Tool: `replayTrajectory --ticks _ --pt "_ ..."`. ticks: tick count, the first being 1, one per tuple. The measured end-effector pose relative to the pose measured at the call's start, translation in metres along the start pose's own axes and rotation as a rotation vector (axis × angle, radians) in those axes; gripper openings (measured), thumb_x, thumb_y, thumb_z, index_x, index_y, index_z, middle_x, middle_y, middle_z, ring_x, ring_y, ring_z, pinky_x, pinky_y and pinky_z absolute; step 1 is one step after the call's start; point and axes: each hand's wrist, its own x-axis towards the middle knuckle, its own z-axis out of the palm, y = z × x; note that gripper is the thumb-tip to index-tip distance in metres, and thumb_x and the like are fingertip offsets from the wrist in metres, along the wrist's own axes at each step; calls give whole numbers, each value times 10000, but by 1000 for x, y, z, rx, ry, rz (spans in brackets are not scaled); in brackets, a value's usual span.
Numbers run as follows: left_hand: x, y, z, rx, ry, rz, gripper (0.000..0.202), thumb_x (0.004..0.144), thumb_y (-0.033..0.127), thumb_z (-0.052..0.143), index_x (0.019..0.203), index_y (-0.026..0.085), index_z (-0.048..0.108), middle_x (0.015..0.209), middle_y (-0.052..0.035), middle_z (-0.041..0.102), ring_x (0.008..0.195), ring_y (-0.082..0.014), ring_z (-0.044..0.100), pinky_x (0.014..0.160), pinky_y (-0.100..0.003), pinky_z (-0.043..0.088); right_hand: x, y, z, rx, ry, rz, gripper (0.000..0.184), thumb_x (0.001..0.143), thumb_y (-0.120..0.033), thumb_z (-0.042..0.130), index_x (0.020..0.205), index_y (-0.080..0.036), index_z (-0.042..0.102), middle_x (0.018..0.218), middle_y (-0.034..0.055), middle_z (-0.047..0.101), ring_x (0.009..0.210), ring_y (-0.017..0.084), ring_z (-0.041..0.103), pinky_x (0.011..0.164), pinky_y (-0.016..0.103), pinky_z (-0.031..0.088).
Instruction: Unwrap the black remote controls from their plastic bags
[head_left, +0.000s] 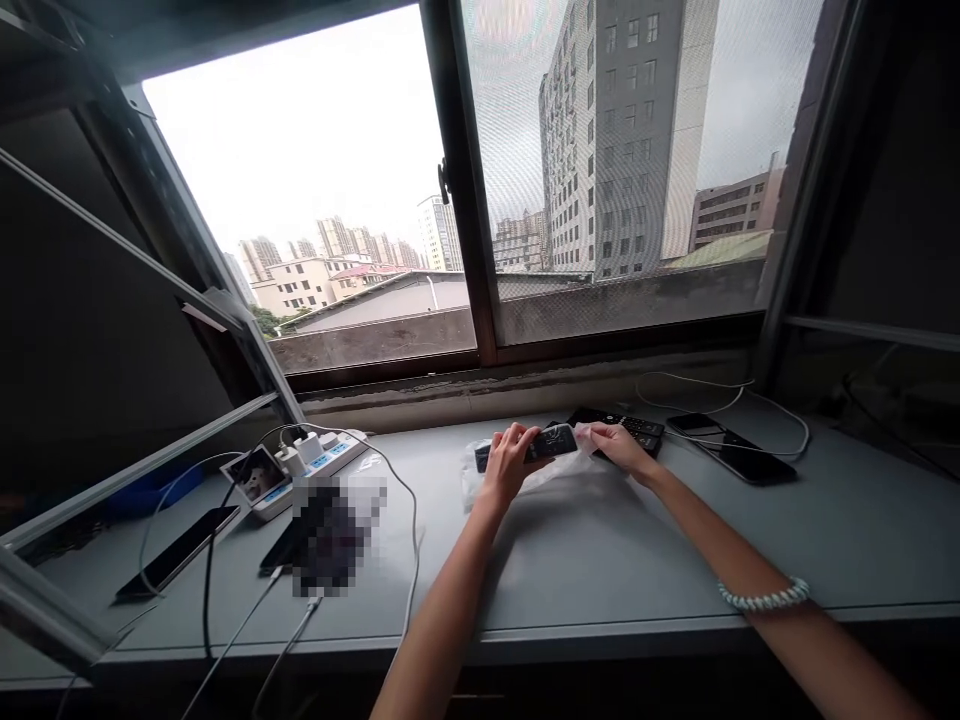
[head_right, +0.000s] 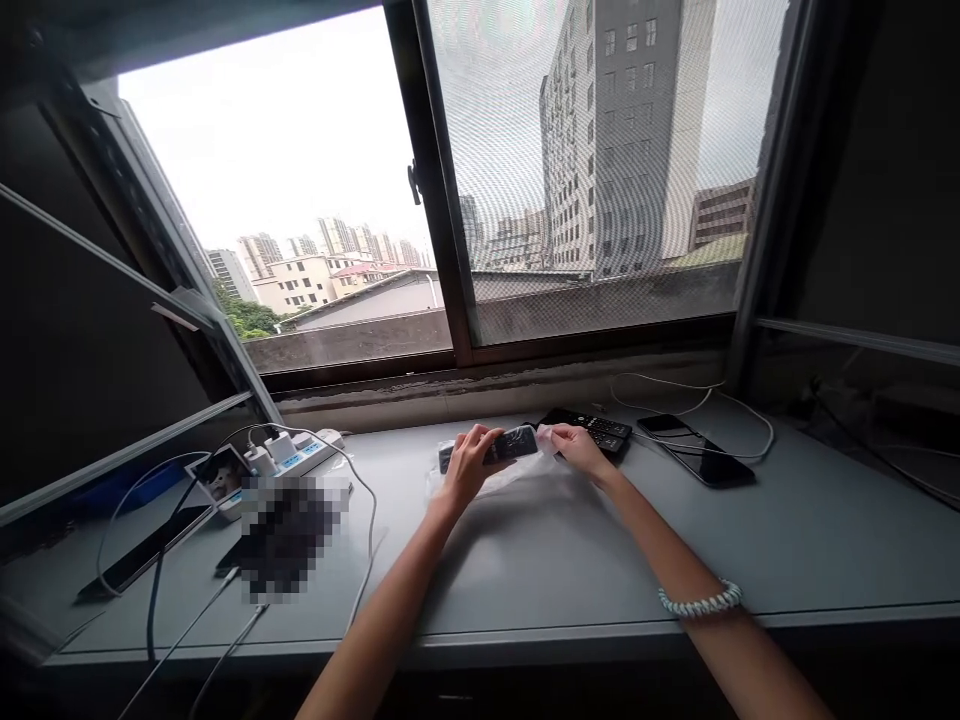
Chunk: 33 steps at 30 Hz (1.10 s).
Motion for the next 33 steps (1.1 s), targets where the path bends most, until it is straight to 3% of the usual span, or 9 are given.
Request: replayTrajectory --ticks 8,16,21,25,29,33 --pt "2 -2 3 40 8 83 421 757 458 608 1117 256 521 971 -27 552 832 -163 535 804 -312 418 2 0 -3 42 131 -35 417 484 -550 715 627 -159 697 938 115 641 689 192 600 625 315 489" --pt "1 -6 2 28 78 117 447 754 434 621 1159 275 516 992 -34 544 852 -163 531 822 -309 426 2 5 -3 -116 91 -45 392 567 -582 650 640 -200 703 844 87 654 693 199 587 603 293 473" --pt "1 -7 -3 45 188 70 462 750 406 634 1176 270 521 1005 -36 551 843 -160 521 816 -292 430 1 -2 0 -50 4 -118 445 658 -605 587 652 -176 704 1034 127 594 875 227 578 663 281 471" --pt "1 -4 -6 47 202 61 468 750 405 634 1187 283 520 999 -33 551 846 -158 522 822 -290 434 -2 -6 2 50 -41 -73 481 619 -624 622 697 -155 699 1167 137 528 860 210 579 653 269 473" --pt "2 0 -7 62 176 67 483 761 400 622 1215 296 498 1014 -37 542 856 -165 519 824 -301 439 -5 -12 3 96 2 -37 520 549 -661 646 673 -157 685 1090 120 572 877 218 568 678 265 471" --pt "2 1 -7 57 186 62 459 771 404 606 1204 282 510 1009 -41 543 856 -167 513 825 -303 440 -7 -19 4 138 6 -20 527 582 -675 610 745 -183 703 969 77 617 857 210 571 709 275 462"
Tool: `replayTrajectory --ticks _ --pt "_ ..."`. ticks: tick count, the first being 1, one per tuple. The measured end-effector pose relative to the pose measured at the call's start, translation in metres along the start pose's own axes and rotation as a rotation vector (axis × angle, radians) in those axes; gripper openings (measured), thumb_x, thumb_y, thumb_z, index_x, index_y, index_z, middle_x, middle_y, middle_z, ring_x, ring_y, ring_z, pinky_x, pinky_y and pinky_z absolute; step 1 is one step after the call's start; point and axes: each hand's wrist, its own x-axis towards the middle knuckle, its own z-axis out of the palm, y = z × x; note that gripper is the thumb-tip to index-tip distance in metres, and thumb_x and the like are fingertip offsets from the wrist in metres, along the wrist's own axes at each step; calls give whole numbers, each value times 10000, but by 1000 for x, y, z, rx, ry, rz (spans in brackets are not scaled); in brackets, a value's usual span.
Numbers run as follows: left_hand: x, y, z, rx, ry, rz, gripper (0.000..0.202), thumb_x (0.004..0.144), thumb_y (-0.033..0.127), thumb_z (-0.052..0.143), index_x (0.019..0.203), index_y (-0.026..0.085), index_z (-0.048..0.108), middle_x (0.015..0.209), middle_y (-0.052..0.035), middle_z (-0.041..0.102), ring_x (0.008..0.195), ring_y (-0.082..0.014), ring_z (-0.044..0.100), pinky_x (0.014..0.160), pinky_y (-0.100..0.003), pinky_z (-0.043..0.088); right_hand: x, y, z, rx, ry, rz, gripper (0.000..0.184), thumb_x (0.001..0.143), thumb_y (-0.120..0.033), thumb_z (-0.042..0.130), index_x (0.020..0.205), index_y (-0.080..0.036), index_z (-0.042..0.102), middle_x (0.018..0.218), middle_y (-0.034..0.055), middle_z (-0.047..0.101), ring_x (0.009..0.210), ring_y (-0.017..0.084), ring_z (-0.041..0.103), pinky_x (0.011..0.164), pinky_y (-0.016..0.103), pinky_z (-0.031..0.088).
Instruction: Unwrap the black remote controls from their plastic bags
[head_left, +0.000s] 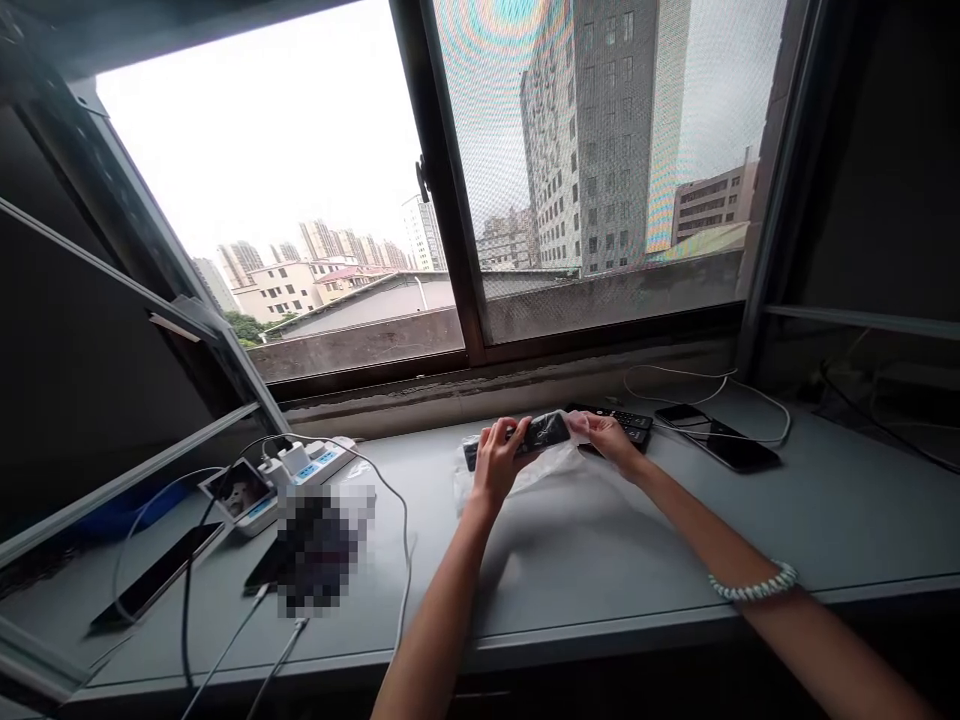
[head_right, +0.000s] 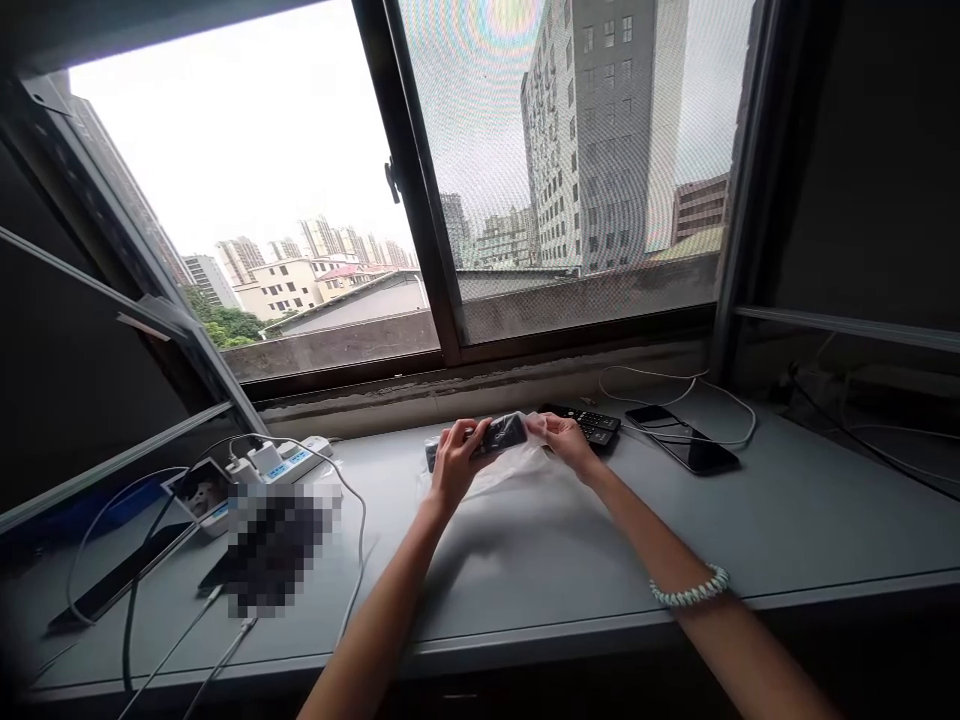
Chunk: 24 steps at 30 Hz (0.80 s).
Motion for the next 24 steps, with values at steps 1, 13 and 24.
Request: replayTrajectory --ticks 1,13,24 --pt "0 0 0 -4 1 -3 451 776 412 599 1199 283 513 1006 -41 542 855 -165 515 825 -303 440 0 -1 0 10 -14 6 530 590 -677 602 762 -186 707 957 71 623 856 210 573 714 277 460" --pt "0 1 3 22 -56 -7 421 771 420 604 1157 268 530 987 -36 540 823 -161 524 791 -297 436 -2 -3 -2 100 -12 86 506 534 -567 727 874 -195 699 947 78 675 939 248 597 828 341 461" --pt "1 4 2 26 -28 3 417 759 429 617 1142 284 536 1012 -32 539 842 -163 534 813 -305 407 0 2 -9 15 -103 150 456 568 -578 698 841 -214 729 980 85 668 907 256 603 716 333 498"
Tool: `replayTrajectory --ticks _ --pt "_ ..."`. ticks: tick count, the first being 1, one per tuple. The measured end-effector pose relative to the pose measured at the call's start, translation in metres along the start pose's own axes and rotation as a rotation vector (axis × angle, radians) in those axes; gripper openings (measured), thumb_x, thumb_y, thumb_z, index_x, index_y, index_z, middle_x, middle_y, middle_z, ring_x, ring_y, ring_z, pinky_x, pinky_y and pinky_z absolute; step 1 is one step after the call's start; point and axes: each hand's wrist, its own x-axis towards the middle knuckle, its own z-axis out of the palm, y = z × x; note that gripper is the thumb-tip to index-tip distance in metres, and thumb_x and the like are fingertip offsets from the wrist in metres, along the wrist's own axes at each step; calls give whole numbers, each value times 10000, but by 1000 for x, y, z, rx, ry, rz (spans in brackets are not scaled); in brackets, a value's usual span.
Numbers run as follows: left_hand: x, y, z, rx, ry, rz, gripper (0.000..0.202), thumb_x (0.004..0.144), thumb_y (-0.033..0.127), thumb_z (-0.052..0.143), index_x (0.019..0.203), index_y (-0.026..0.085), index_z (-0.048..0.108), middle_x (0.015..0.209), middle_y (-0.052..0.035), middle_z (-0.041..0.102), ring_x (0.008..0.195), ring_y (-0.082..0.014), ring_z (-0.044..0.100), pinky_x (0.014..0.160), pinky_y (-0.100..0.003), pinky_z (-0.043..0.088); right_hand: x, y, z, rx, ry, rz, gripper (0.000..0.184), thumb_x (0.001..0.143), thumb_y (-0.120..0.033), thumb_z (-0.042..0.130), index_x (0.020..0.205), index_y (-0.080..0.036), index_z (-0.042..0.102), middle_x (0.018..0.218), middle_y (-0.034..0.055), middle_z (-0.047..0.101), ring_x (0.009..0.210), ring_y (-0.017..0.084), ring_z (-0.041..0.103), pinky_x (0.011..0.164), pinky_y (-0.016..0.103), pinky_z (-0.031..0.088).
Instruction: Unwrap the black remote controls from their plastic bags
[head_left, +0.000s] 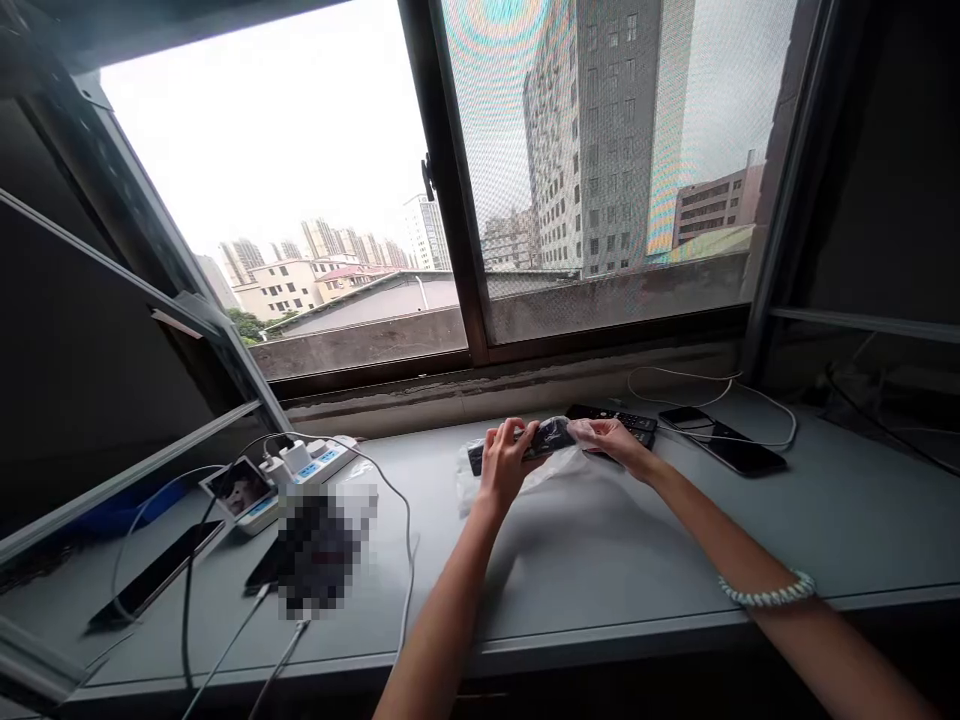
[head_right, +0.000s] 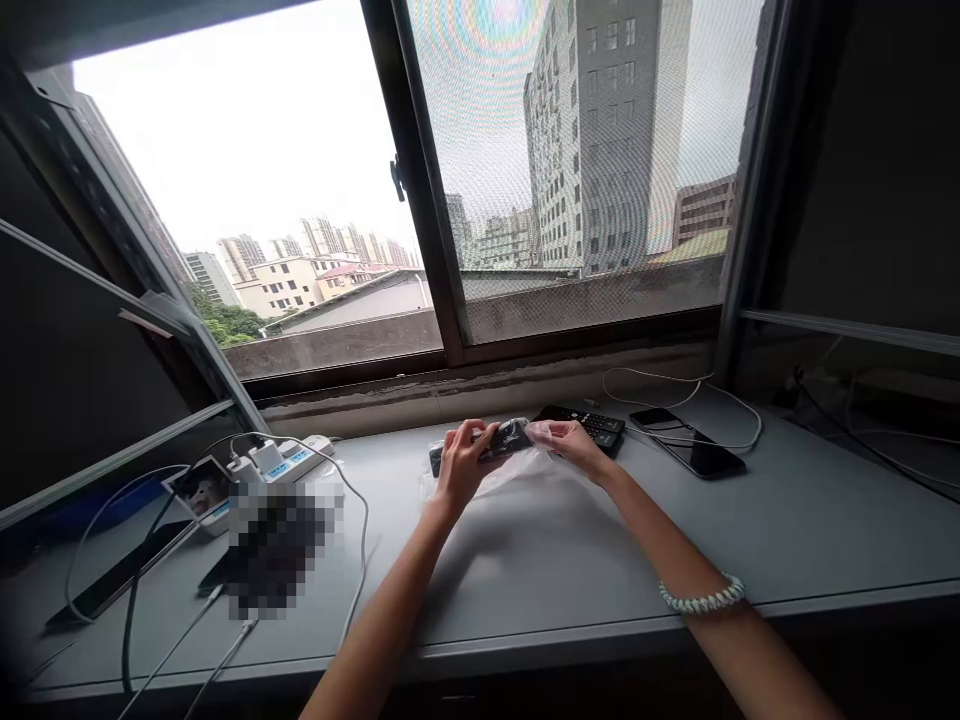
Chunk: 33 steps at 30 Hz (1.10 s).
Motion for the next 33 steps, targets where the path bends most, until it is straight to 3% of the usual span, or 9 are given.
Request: replayTrajectory --ticks 5,11,15,19,24,28,30,33 --pt "3 -3 -4 76 -35 38 412 743 368 652 1131 287 538 1008 -41 540 884 -185 534 804 -320 396 1 -3 -2 -13 -48 -84 414 569 -555 710 746 -181 740 1177 109 567 929 250 584 743 316 487" --pt "6 -10 -11 82 9 -8 401 712 306 690 1087 278 551 1002 -34 550 889 -190 529 820 -329 392 -1 -13 -17 -7 5 -133 330 622 -496 702 751 -195 741 1195 86 554 1000 251 545 771 293 460" --pt "6 -15 -12 55 34 -86 371 700 295 699 1044 253 566 1008 -38 550 864 -190 535 807 -324 400 5 -9 -27 52 220 -73 331 579 -490 715 736 -199 732 1141 67 590 985 231 542 667 248 469" --pt "6 -11 -8 -2 -12 -169 333 706 290 690 1007 234 557 943 -24 562 859 -184 538 783 -308 407 11 -2 -29 215 473 55 361 542 -453 729 785 -188 708 952 50 635 741 147 565 480 196 444" --pt "4 2 -1 -44 -113 -178 330 699 365 688 965 233 545 916 -12 569 873 -184 527 801 -314 399 8 0 -22 296 361 87 409 580 -463 716 897 -209 668 712 -2 579 511 83 490 377 175 403" --pt "5 8 -4 -85 -151 -195 369 676 518 657 875 227 547 882 -16 565 848 -182 519 798 -314 393 8 1 -20 152 327 97 405 584 -528 692 794 -183 657 658 -16 564 508 81 481 389 167 395" --pt "6 7 -7 -109 -129 -223 394 679 570 624 828 215 540 859 -19 563 841 -179 514 810 -312 386 10 4 -25 157 398 63 434 577 -557 678 782 -175 646 719 -2 594 583 103 525 432 175 419" --pt "8 3 -14 -119 -84 -309 310 812 507 494 756 204 529 839 -22 560 844 -170 503 812 -309 373 13 9 -38 182 619 55 446 599 -540 658 845 -169 636 820 25 620 636 117 540 450 187 414"
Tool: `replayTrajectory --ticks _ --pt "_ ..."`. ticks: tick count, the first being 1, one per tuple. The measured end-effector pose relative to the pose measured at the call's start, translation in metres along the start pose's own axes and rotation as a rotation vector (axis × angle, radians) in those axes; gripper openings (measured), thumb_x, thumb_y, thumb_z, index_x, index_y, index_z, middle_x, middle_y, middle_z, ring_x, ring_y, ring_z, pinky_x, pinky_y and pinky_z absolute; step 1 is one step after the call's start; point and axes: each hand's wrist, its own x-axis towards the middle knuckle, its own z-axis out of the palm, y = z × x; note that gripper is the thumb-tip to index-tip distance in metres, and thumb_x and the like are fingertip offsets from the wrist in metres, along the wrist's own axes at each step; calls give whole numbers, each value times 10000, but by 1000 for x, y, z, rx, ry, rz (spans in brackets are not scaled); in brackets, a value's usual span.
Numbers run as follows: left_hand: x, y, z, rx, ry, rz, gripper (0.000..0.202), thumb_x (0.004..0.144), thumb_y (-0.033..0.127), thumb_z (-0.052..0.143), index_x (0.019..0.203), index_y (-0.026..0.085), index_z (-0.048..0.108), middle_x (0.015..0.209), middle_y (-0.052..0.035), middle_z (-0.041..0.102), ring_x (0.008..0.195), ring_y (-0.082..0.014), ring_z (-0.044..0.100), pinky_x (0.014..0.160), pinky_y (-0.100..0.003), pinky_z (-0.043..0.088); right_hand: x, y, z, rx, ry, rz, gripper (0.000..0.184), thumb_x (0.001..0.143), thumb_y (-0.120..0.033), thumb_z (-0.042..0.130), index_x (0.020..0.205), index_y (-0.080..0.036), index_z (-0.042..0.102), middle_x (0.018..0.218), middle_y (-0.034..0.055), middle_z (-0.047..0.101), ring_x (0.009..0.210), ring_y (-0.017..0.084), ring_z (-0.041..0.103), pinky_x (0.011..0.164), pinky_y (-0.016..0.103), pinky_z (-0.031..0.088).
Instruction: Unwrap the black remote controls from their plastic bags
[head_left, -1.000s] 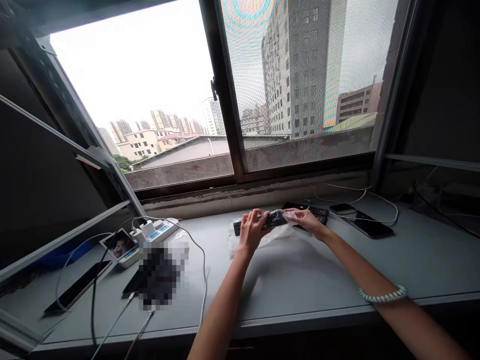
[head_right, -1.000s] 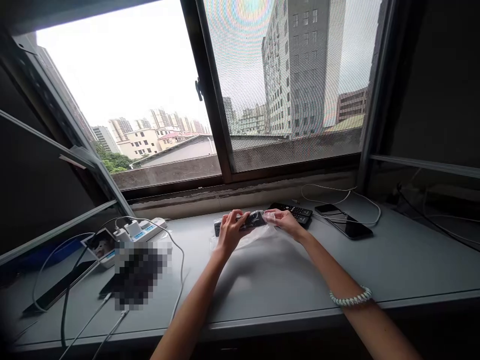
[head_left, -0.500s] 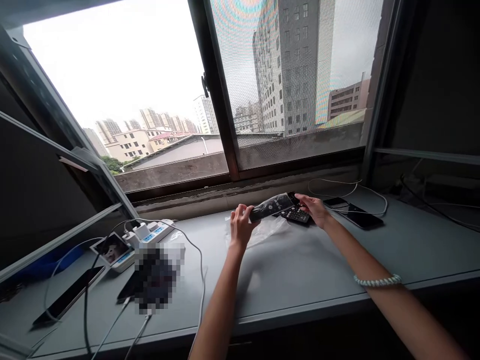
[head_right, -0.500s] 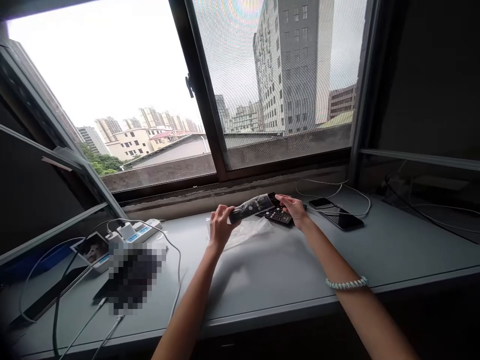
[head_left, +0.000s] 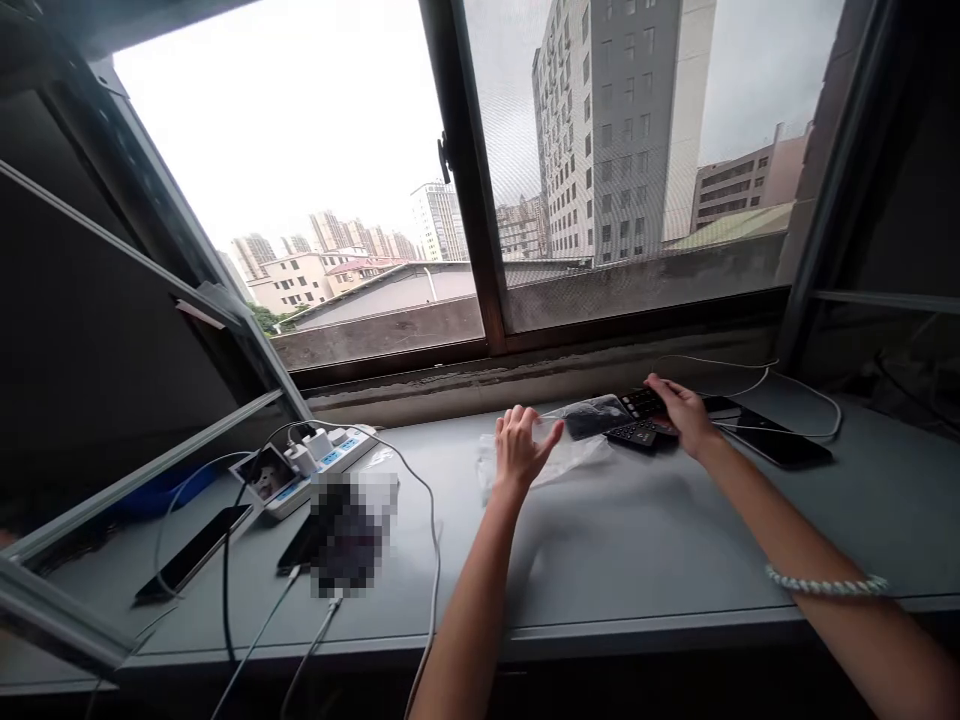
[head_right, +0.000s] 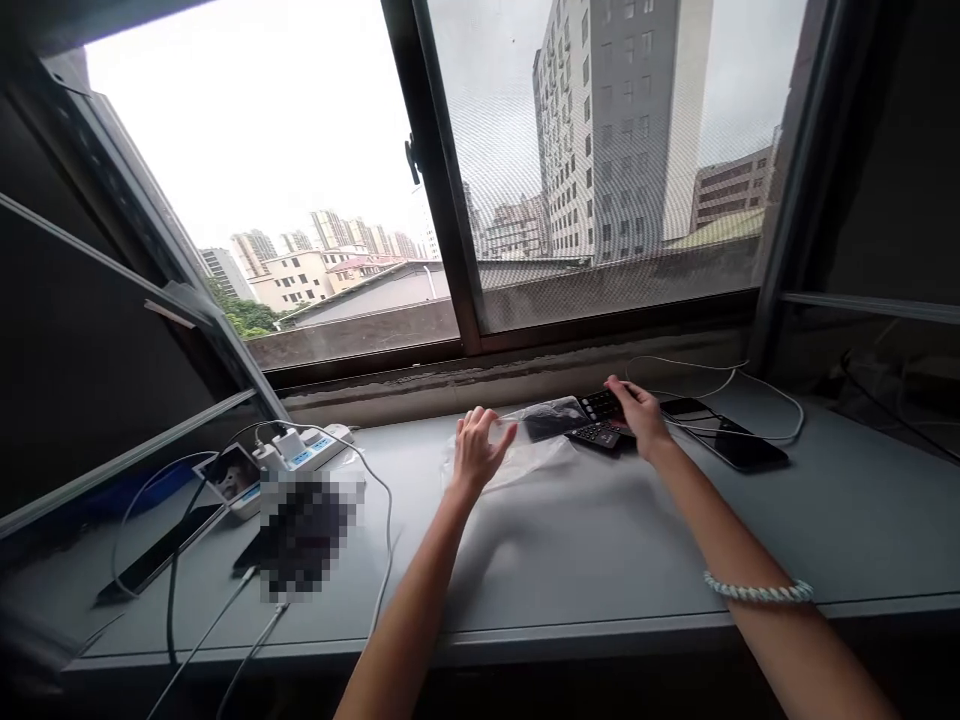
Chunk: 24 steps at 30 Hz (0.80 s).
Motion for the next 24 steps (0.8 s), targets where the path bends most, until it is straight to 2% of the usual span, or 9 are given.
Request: replayTrajectory --ticks 2,5,8,13,16,18,20,22,24 --pt "2 -3 -4 11 35 -116 298 870 421 420 699 198 521 814 -28 560 846 -174 493 808 -317 364 6 2 -6 19 163 -28 412 659 -498 623 894 -161 625 937 60 623 696 128 543 452 193 400" --pt "4 -7 -5 39 42 -277 274 857 339 433 642 190 515 781 -37 557 866 -191 480 828 -333 352 12 5 -12 19 395 -57 357 760 -434 539 965 -148 599 1060 104 594 756 145 544 462 218 405" --pt "2 -9 1 65 -63 -295 191 817 271 461 664 187 540 851 -56 553 930 -209 463 851 -334 348 13 7 -14 -19 464 -43 313 830 -353 456 1038 -147 569 1083 123 575 655 123 542 465 236 415" --pt "-6 -10 12 124 -392 -272 201 823 218 398 911 170 572 1030 -99 516 1049 -231 441 941 -378 310 9 9 -10 -37 314 -12 322 822 -202 406 1112 -181 544 1052 105 604 408 47 474 369 198 353" --pt "-11 -8 12 -26 -480 -116 339 849 382 399 1146 248 491 1180 -64 455 1175 -213 375 1023 -385 245 4 8 -5 3 245 -14 339 787 -161 412 1094 -196 552 1010 71 638 371 44 487 318 167 339" --pt "-14 -6 11 -138 -566 7 515 794 570 430 1246 323 417 1276 -37 394 1241 -222 314 1052 -385 217 0 5 -2 2 208 -1 314 783 -158 413 1052 -195 572 993 61 646 356 46 493 322 170 386" --pt "-17 -3 13 -163 -688 61 690 700 689 470 1295 353 375 1338 -34 344 1276 -258 268 1064 -407 200 -4 2 1 7 149 25 289 782 -154 416 1011 -194 587 975 59 649 369 58 516 361 194 457" --pt "-19 -1 18 -109 -768 68 712 702 708 444 1310 345 370 1369 -47 321 1290 -282 246 1066 -435 182 -7 0 5 24 74 46 269 768 -147 438 980 -197 596 961 55 646 402 79 552 407 229 511" --pt "-19 0 25 -32 -772 66 605 798 644 344 1315 331 373 1369 -52 331 1285 -265 263 1064 -438 181 -11 -2 8 42 4 50 253 749 -147 473 961 -203 600 964 49 638 442 101 582 450 264 546"
